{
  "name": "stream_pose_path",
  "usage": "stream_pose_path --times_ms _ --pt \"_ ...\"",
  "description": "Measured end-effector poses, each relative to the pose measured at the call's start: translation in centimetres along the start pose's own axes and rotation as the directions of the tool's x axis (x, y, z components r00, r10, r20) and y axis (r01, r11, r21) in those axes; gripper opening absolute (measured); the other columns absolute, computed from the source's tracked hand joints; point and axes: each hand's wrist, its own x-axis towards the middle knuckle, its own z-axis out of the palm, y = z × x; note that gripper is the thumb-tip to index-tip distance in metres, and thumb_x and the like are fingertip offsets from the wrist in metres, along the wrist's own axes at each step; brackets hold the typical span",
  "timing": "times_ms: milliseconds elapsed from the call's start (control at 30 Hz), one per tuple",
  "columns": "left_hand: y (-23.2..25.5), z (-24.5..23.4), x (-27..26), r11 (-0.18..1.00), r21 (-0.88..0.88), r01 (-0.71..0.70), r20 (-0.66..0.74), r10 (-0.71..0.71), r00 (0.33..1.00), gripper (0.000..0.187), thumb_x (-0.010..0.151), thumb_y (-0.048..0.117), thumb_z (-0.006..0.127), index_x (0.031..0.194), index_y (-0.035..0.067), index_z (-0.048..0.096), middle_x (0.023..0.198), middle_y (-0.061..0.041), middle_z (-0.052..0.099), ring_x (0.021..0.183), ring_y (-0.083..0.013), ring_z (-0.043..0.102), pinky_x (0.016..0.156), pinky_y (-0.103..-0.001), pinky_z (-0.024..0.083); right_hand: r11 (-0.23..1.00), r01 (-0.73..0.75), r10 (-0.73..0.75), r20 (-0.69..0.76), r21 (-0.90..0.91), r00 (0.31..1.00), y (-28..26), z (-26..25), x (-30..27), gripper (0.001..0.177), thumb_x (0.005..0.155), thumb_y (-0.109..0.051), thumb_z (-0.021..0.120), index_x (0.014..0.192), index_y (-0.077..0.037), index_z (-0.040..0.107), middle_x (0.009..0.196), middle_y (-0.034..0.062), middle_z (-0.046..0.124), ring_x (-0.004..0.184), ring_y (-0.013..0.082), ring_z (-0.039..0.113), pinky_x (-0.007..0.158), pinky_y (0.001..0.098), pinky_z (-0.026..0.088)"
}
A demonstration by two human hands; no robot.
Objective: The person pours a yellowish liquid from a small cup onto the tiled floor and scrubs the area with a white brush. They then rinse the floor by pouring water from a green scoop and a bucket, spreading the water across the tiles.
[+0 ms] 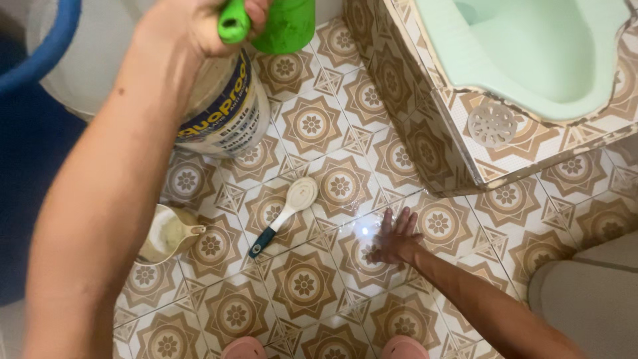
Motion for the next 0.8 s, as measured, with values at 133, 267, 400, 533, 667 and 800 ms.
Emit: stream_pose_path --times_ms 133,267,400,533,667,800 --pt "-4.7 1.2 0.7 0.991 0.127 -0.039 -0.077 0.049 0.996 0.027 0.111 0.021 0.057 0.094 0.0 0.058 0.074 -0.003 0.057 0.056 -0.0088 0.056 0.048 -0.021 0.05 0.998 0.051 -0.052 -0.014 -0.045 0.999 0.7 -0.5 1.5 0.109 0.089 -0.068 0.061 0.164 -0.013 0.004 0.161 0.0338 -0.028 0.144 0.064 -0.027 0.118 0.0763 0.009" --pt "-10.4 3.4 -2.1 0.875 0.465 -0.136 -0.225 0.265 0.937 0.024 0.105 0.022 0.059 0.089 0.004 0.059 0.068 -0.001 0.057 0.05 -0.0086 0.052 0.042 -0.024 0.046 0.961 0.073 -0.046 -0.106 0.265 0.993 0.6 -2.7 1.1 0.085 0.09 -0.067 0.057 0.149 -0.007 0.045 0.15 0.0268 0.044 0.139 0.0433 0.044 0.114 0.0582 0.044" --pt "-14.9 4.6 -4.7 0.851 0.485 -0.202 -0.161 0.314 0.936 0.023 0.103 0.021 0.059 0.088 0.004 0.053 0.065 -0.002 0.055 0.046 -0.0123 0.051 0.038 -0.03 0.046 0.675 0.411 -0.121 -0.457 0.613 0.881 -0.6 -9.2 -2.4 0.067 0.096 -0.054 0.047 0.142 -0.007 0.055 0.145 0.0202 0.057 0.135 0.0335 0.056 0.113 0.051 0.047" --pt "-18.6 5.3 -6.5 0.886 0.429 -0.175 -0.159 0.265 0.951 0.018 0.1 0.018 0.057 0.088 0.004 0.054 0.063 -0.004 0.055 0.044 -0.0139 0.052 0.037 -0.031 0.046 0.374 0.547 -0.154 -0.532 0.749 0.833 -3.2 -14.6 -5.5 0.081 0.097 -0.064 0.037 0.14 0.002 0.056 0.142 0.022 0.06 0.136 0.0322 0.058 0.114 0.047 0.047" --pt "-21.2 6.6 -8.4 0.91 0.403 -0.094 -0.246 0.206 0.947 0.016 0.097 0.016 0.057 0.094 0.001 0.056 0.061 -0.004 0.056 0.041 -0.0139 0.052 0.034 -0.031 0.045 -0.04 0.486 -0.293 -0.476 0.873 0.83 -6.1 -16.4 -7.8 0.1 0.09 -0.077 0.036 0.141 0.008 0.052 0.137 0.0215 0.065 0.13 0.0288 0.061 0.106 0.0434 0.05" --pt "-24.0 8.2 -10.7 0.909 0.405 -0.099 -0.273 0.223 0.936 0.02 0.095 0.013 0.057 0.1 -0.006 0.058 0.061 -0.005 0.058 0.038 -0.0161 0.053 0.032 -0.033 0.045 -0.204 0.368 -0.36 -0.419 0.907 0.834 -7.9 -16.6 -11.0 0.105 0.09 -0.08 0.036 0.139 0.01 0.054 0.127 0.0192 0.065 0.117 0.027 0.061 0.099 0.0438 0.053"
